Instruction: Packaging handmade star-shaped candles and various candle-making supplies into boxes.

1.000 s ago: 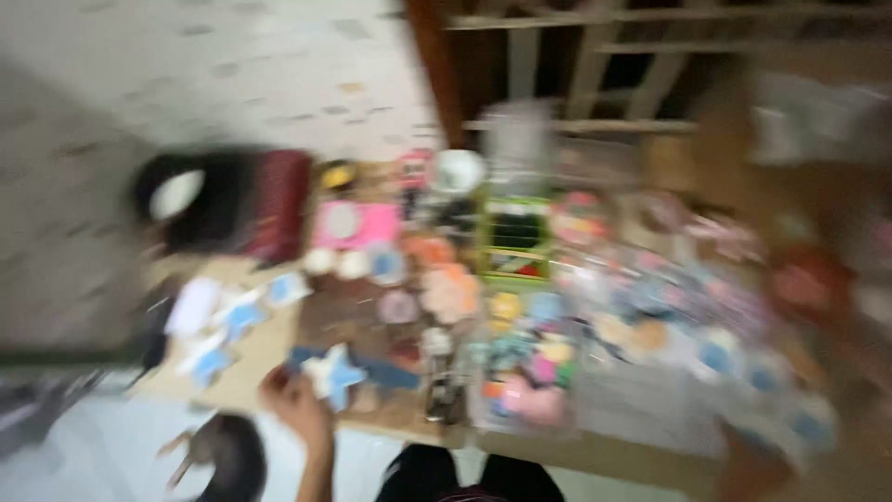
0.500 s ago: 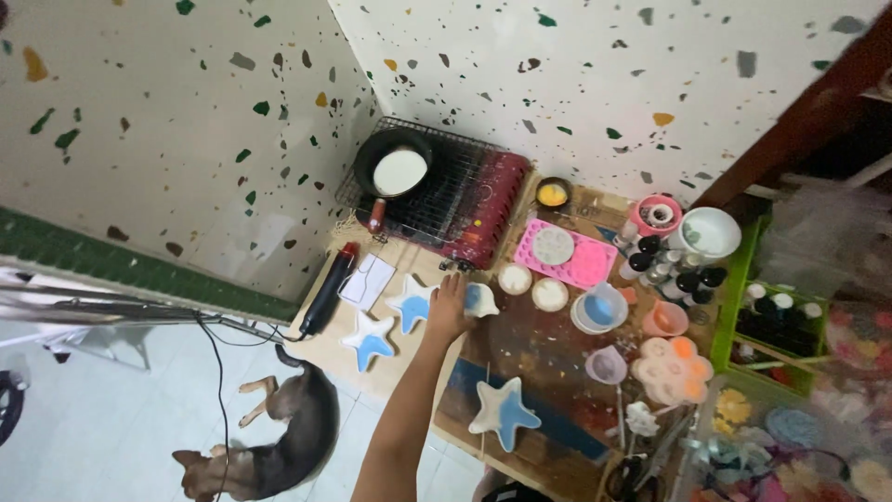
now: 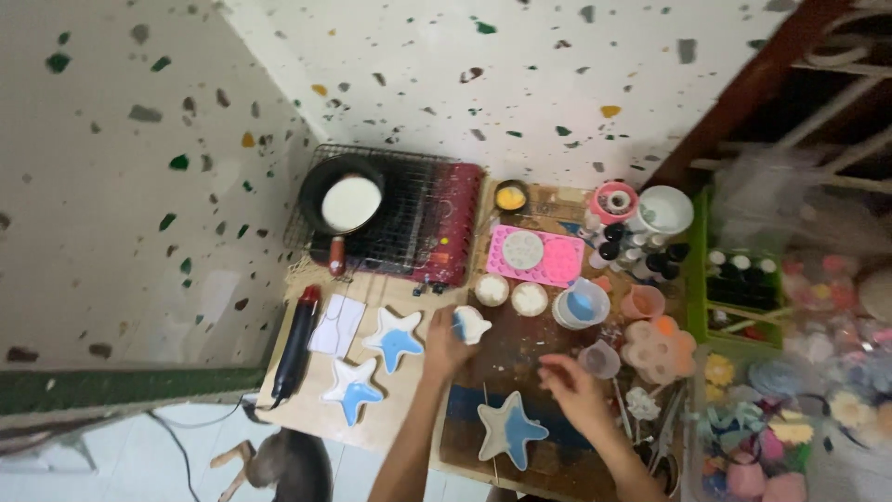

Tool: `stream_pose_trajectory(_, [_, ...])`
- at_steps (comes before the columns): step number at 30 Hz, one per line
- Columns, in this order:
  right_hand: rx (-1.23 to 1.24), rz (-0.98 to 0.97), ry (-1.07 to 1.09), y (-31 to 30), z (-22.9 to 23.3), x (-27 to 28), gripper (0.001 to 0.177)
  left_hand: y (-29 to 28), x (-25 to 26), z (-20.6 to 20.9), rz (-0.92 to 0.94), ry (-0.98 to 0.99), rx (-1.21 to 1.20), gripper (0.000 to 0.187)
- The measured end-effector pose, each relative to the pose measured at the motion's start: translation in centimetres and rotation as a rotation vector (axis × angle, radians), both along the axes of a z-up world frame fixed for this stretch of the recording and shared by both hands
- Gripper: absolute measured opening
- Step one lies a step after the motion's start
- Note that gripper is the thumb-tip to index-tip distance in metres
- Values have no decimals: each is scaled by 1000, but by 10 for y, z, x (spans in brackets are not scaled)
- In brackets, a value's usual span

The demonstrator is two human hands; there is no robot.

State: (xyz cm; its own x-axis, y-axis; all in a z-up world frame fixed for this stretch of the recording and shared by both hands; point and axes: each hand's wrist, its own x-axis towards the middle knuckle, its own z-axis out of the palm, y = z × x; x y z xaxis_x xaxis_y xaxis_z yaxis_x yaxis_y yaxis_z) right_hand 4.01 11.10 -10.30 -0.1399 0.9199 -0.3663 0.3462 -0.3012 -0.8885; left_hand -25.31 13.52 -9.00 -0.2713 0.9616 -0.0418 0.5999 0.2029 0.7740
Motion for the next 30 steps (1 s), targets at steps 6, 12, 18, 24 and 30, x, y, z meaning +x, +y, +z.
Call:
stream_pose_trajectory(6, [-250,-77,381,-33,131,5,68,-33,142,150,25,-436,-85,69])
stream_pose_trajectory(12, [-167,-687,744,-70,117,127,65,-67,252,262,-337,-704,-182,89])
stream_pose_trajectory(18, [-167,-821,1024,-90,160,234,57,-80,348,244,-677,-424,233,87])
stream_pose_trajectory(24, [-189,-724,1020,-128,172,339,59,-83,456,252,-913,-458,282,75])
stream_pose_trajectory(30, [-257,-842,942,-154,176,427,77,-95,577,164,-715,-853,-261,42])
